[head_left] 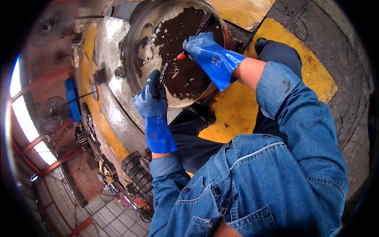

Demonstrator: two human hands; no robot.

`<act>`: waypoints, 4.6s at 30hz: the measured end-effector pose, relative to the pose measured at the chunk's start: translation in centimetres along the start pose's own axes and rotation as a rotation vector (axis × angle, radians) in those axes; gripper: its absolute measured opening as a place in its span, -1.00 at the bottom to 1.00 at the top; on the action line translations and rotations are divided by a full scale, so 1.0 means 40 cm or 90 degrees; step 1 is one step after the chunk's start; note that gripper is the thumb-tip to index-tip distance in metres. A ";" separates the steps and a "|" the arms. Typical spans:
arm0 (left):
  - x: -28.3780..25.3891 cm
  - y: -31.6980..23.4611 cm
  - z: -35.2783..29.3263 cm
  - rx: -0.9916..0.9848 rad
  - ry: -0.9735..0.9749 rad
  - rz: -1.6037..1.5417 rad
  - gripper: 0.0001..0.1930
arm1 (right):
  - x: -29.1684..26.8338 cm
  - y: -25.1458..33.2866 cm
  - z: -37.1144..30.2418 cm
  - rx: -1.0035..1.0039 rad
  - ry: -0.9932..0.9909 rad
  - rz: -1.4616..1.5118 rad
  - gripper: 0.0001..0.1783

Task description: The person scrubs small, circular metal parts with a red-handled brush over a basin filled with dark liquid. The person repeatedly dips the parts into the liquid and scrubs them, then places the cleaned parts onto a pile on the floor to the left.

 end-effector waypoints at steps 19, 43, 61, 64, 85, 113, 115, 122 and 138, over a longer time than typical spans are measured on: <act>-0.004 -0.029 0.002 0.002 0.041 0.021 -0.39 | 0.001 0.001 0.000 -0.009 -0.011 0.006 -0.74; -0.002 -0.065 0.007 0.014 0.027 -0.009 -0.44 | 0.006 -0.004 0.003 0.002 0.001 0.026 -0.73; 0.012 -0.069 0.002 0.018 0.077 0.020 -0.31 | -0.004 0.005 -0.002 -0.013 -0.006 0.038 -0.70; 0.010 -0.076 0.003 0.035 0.061 0.005 -0.30 | -0.005 0.002 -0.003 -0.010 -0.007 0.036 -0.71; 0.102 0.309 0.064 -0.417 0.312 -0.583 -0.51 | 0.005 -0.082 -0.010 0.076 -0.257 0.174 -0.69; 0.465 0.202 -0.013 -0.277 0.504 -0.216 -0.50 | -0.011 -0.064 -0.033 0.059 -0.133 0.120 -0.69; 0.493 0.219 -0.028 -0.349 0.562 -0.315 -0.48 | -0.009 -0.059 -0.035 0.070 -0.125 0.095 -0.71; 0.459 0.364 0.090 -0.314 0.231 0.075 -0.33 | 0.029 -0.040 -0.033 0.030 -0.056 0.012 -0.72; 0.687 0.437 0.196 -0.093 0.251 0.285 -0.68 | 0.051 -0.024 -0.041 0.002 -0.035 0.082 -0.74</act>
Point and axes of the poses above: each hand's wrist, its own z-axis towards the middle knuckle, its own x-axis out of the palm, y = z × x, the point moved 8 cm from there along z, towards the middle knuckle, and after that the axes turned 14 degrees about z, right-handed, at the moved point
